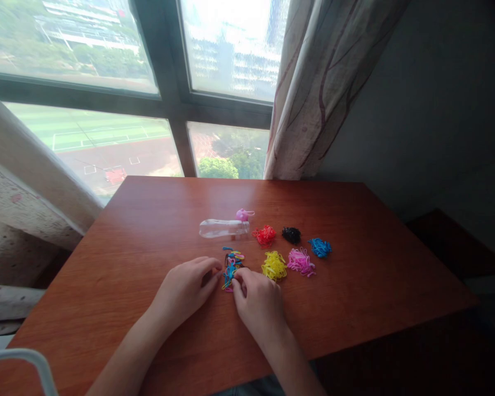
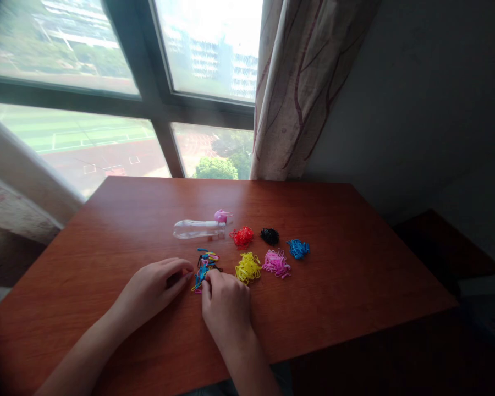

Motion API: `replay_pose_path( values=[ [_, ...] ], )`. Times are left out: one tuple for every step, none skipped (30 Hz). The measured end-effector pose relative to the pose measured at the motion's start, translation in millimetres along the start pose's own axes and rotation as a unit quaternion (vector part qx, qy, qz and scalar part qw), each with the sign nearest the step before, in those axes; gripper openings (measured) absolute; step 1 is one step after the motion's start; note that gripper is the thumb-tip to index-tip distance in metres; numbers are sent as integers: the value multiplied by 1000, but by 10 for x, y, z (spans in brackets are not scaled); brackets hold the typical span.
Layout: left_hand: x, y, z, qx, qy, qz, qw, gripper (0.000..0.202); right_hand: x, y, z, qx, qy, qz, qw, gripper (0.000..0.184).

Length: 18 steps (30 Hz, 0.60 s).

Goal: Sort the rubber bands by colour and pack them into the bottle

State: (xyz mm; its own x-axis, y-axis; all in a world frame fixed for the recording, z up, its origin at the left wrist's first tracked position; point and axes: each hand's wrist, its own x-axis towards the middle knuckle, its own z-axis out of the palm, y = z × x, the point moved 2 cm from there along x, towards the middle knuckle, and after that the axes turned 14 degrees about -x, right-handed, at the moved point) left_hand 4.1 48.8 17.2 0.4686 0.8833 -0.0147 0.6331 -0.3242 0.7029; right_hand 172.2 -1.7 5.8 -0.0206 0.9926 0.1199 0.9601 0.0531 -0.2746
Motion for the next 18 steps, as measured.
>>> replay_pose_path(
  values=[
    [-2, 4, -1, 0, -2, 3, 1000, 18, 4, 5, -1, 1, 4, 1, 1000, 8],
    [-5, 9, -3, 0, -4, 5, 1000, 19, 6, 9, -5, 5, 8, 2, 1000, 9],
    [-7, 13, -4, 0, -6, 7, 1000, 19, 5, 12, -10, 10, 13, 3, 1000, 9],
    [-10, 18, -5, 1, -7, 7, 1000, 19, 1, 11, -16, 17, 17, 4, 1000, 10],
    [-12, 21, -5, 2, -8, 6, 1000, 18, -6, 6, -24, 25, 20, 5, 999, 10],
    [-13, 24, -5, 3, -8, 6, 1000, 18, -15, -3, -32, 31, 22, 6, 999, 9],
    [-14, 25, -5, 5, -8, 5, 1000, 18, -25, -17, -38, 33, 21, 6, 999, 8],
    [-15, 25, -5, 5, -7, 4, 1000, 18, -33, -34, -43, 32, 18, 8, 999, 6],
    [-15, 24, -5, 5, -5, 3, 1000, 18, -40, -53, -45, 28, 12, 11, 999, 5],
    [-14, 23, -5, 5, -4, 3, 1000, 17, -44, -71, -43, 21, 5, 15, 1000, 4],
    [-14, 21, -5, 4, -3, 3, 1000, 17, -45, -88, -39, 14, -2, 19, 1000, 5],
    [-13, 20, -6, 4, -2, 3, 1000, 17, -44, -102, -33, 8, -9, 23, 1000, 6],
    [-14, 19, -7, 3, -3, 3, 1000, 16, -42, -112, -26, 4, -14, 26, 1000, 6],
    [-14, 19, -8, 3, -3, 3, 1000, 16, -38, -120, -19, 2, -17, 29, 999, 4],
    [-15, 19, -10, 3, -4, 5, 1000, 17, -34, -124, -12, 3, -18, 31, 999, 2],
    [-17, 20, -11, 3, -5, 7, 1000, 17, -31, -126, -6, 4, -18, 33, 999, 2],
    [-18, 21, -11, 3, -5, 9, 1000, 17, -30, -127, -1, 7, -18, 34, 999, 4],
    [-19, 22, -12, 4, -5, 11, 1000, 17, -29, -126, 3, 10, -16, 36, 999, 5]
  ],
)
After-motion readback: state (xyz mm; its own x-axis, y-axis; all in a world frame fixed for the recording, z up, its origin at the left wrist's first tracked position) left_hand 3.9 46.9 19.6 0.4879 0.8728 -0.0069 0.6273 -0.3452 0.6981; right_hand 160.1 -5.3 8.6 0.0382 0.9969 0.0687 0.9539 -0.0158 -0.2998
